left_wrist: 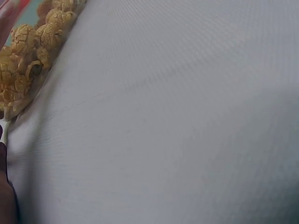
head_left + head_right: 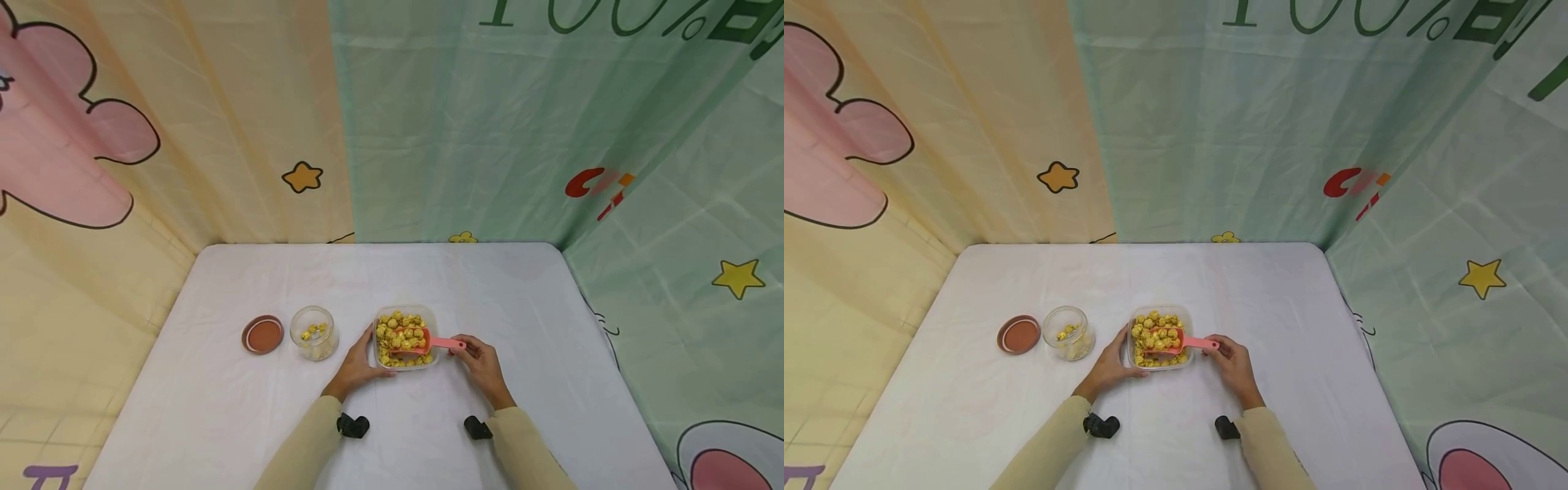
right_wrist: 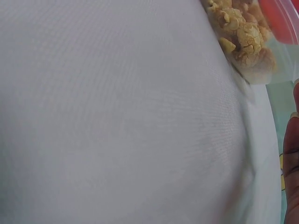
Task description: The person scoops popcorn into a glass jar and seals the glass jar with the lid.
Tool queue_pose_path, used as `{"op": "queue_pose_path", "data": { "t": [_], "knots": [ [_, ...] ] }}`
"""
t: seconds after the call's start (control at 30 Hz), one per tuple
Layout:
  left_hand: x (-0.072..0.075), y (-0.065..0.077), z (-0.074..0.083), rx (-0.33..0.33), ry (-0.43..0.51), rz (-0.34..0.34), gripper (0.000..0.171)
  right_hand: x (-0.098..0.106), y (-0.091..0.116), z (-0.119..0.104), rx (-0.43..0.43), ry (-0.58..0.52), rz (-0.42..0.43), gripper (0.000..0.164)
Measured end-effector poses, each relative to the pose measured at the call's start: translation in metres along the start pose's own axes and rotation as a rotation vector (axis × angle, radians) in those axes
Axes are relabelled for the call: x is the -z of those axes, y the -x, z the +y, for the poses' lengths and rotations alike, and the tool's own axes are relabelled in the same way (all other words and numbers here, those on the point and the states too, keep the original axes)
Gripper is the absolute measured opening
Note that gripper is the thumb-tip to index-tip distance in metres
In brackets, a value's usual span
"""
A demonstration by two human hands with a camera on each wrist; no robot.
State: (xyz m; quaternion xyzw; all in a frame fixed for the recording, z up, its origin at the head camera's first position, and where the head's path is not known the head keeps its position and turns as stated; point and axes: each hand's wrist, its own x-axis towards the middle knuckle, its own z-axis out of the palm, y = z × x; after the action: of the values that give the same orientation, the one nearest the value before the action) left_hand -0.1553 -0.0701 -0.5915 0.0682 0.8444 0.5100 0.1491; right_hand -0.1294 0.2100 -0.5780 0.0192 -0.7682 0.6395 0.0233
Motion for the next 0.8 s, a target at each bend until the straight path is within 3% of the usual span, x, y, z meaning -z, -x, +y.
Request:
{"op": "queue_pose_path", "data": {
  "t": [0.13,0.27,0.5,0.8],
  "knots": [
    [0.002,0.001,0.0,-0.003,0.01,-0.004,0.122,0.0,0.001,0.0,-0.013,-0.023,-0.009,0.023],
    [0.004,0.003,-0.001,-0.017,0.005,-0.017,0.123,0.0,0.004,-0.015,-0.013,-0.038,-0.03,0.022],
    [0.01,0.004,-0.004,-0.05,-0.027,-0.03,0.125,0.002,0.002,-0.002,0.0,-0.06,-0.02,0.026],
    [0.019,0.006,0.0,-0.081,-0.02,-0.008,0.123,0.005,-0.002,-0.01,-0.007,-0.1,-0.008,0.024]
  ]
}}
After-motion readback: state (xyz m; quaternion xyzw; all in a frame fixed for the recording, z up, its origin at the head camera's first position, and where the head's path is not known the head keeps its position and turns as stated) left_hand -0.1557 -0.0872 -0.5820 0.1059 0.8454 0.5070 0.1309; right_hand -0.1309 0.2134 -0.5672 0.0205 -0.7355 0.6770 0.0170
